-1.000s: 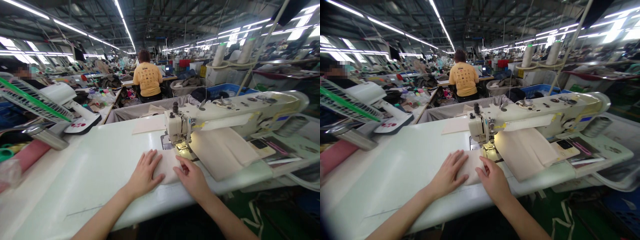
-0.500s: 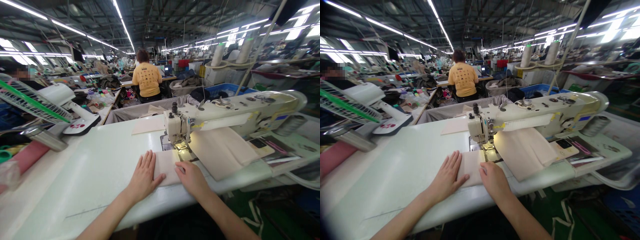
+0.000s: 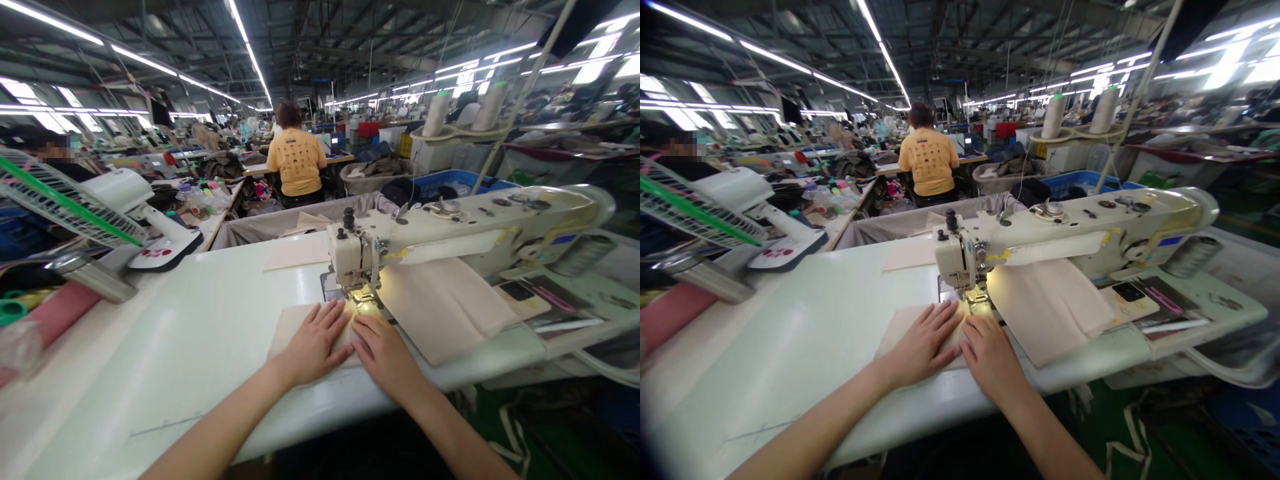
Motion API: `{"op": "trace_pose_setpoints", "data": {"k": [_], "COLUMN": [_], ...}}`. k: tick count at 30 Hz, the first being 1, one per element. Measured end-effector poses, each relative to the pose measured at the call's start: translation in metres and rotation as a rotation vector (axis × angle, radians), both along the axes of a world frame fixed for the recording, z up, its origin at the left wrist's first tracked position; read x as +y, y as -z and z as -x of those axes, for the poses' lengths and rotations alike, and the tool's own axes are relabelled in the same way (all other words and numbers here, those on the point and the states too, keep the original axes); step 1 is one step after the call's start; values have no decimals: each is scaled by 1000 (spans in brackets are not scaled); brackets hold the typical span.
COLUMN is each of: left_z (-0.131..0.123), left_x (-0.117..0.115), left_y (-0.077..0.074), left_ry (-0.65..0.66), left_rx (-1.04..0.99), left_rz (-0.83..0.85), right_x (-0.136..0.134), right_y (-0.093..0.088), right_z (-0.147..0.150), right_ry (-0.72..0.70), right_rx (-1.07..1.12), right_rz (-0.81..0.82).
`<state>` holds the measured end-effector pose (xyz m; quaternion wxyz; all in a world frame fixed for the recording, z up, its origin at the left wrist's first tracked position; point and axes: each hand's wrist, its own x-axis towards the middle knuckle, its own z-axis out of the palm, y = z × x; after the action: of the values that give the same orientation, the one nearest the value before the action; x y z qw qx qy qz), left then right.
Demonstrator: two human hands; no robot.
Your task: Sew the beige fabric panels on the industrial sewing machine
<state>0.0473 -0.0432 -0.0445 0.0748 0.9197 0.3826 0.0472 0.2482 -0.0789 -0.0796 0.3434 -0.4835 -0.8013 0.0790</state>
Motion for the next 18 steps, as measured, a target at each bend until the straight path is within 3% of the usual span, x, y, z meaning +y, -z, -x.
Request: {"op": "trace_pose_setpoints", "data": {"k": [5,18], "left_z": [5,6], "left_x": [13,20], "left_y": [0,-1], "left_ry": [43,51], "left_rx": [6,3], "left_rz": [1,4], "right_x": [6,10], "right_y": [-3,-4], "right_z": [3,2], "right_ry": [16,4], "right_rx": [22,12], "right_rz": [2,6]}}
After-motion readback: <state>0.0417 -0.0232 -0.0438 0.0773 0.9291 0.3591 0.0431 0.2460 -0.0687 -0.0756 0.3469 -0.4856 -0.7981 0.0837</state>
